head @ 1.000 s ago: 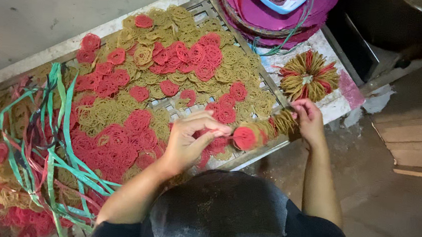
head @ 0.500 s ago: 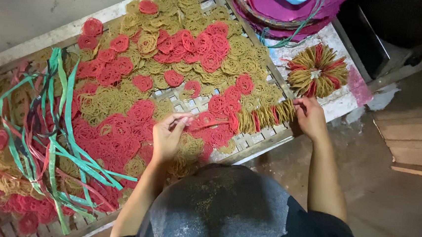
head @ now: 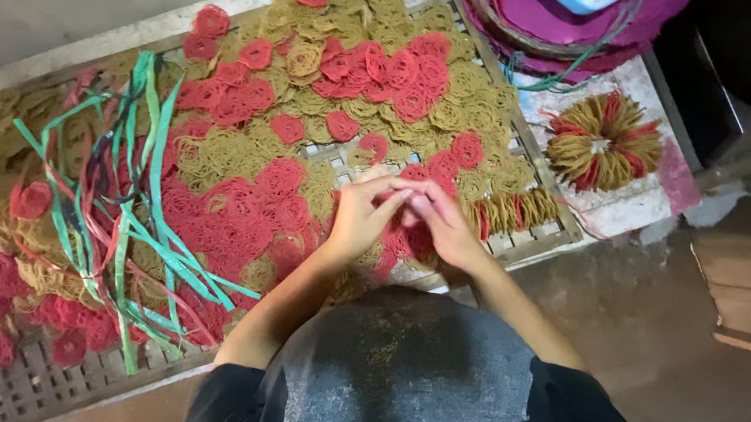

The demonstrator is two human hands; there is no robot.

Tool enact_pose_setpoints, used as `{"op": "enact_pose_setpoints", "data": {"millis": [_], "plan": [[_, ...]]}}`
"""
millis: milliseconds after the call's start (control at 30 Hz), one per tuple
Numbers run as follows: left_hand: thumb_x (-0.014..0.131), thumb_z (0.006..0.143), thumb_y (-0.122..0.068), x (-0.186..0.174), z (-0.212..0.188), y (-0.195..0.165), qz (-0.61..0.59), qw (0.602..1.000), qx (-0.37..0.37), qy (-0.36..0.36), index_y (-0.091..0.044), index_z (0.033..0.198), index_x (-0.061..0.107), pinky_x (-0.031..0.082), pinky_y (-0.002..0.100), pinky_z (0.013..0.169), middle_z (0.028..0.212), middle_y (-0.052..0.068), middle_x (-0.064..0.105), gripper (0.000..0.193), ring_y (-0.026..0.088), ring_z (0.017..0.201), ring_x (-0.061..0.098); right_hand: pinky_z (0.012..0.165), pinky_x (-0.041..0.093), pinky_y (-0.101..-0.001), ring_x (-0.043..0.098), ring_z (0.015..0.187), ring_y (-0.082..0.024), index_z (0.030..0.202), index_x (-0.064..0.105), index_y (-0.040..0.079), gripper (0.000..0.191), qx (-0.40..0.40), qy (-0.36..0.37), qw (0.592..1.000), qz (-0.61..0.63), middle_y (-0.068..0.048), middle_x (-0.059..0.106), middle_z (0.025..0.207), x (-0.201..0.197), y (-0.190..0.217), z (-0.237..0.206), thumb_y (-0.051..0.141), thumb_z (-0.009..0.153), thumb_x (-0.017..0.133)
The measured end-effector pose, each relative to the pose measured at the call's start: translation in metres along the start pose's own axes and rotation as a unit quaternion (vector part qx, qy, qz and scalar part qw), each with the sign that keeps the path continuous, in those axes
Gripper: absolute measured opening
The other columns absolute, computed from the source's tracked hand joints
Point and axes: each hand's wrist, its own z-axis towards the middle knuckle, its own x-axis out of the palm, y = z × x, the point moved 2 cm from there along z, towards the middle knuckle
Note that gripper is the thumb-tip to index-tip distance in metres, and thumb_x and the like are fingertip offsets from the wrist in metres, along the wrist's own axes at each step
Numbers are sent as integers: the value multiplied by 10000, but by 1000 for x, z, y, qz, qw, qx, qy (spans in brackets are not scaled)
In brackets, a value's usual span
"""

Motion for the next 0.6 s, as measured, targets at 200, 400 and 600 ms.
{"op": "enact_pose_setpoints", "data": {"millis": [200, 400, 600], "plan": [[683, 964, -107, -4, 57, 31, 181, 981, 67, -28, -91, 1224, 711, 544, 378, 990, 1204, 90, 691, 263, 256, 1124, 664, 741, 472, -245, 562, 764, -82, 1034, 581, 29, 196, -32, -95, 995, 0, -5, 574, 817, -37, -28, 2, 162, 1122, 467], [679, 897, -401, 21, 173, 29, 460, 877, 117, 69, -260, 1455, 520, 274, 566, 1188, 1579, 79, 410, 597, 349, 1472, 333, 664, 469, -264, 557, 707, -92, 995, 615, 27, 200, 20, -176, 984, 36, -25, 577, 775, -37, -38, -7, 150, 1105, 502], [627, 876, -606, 54, 270, 4, 536, 832, 14, 139, -393, 1535, 390, 40, 710, 1192, 1679, 40, 197, 733, 373, 1546, 95, 714, 538, -262, 584, 716, -83, 973, 609, 41, 192, -85, -116, 990, 8, -2, 606, 807, -21, -33, -10, 162, 1076, 501]]}}
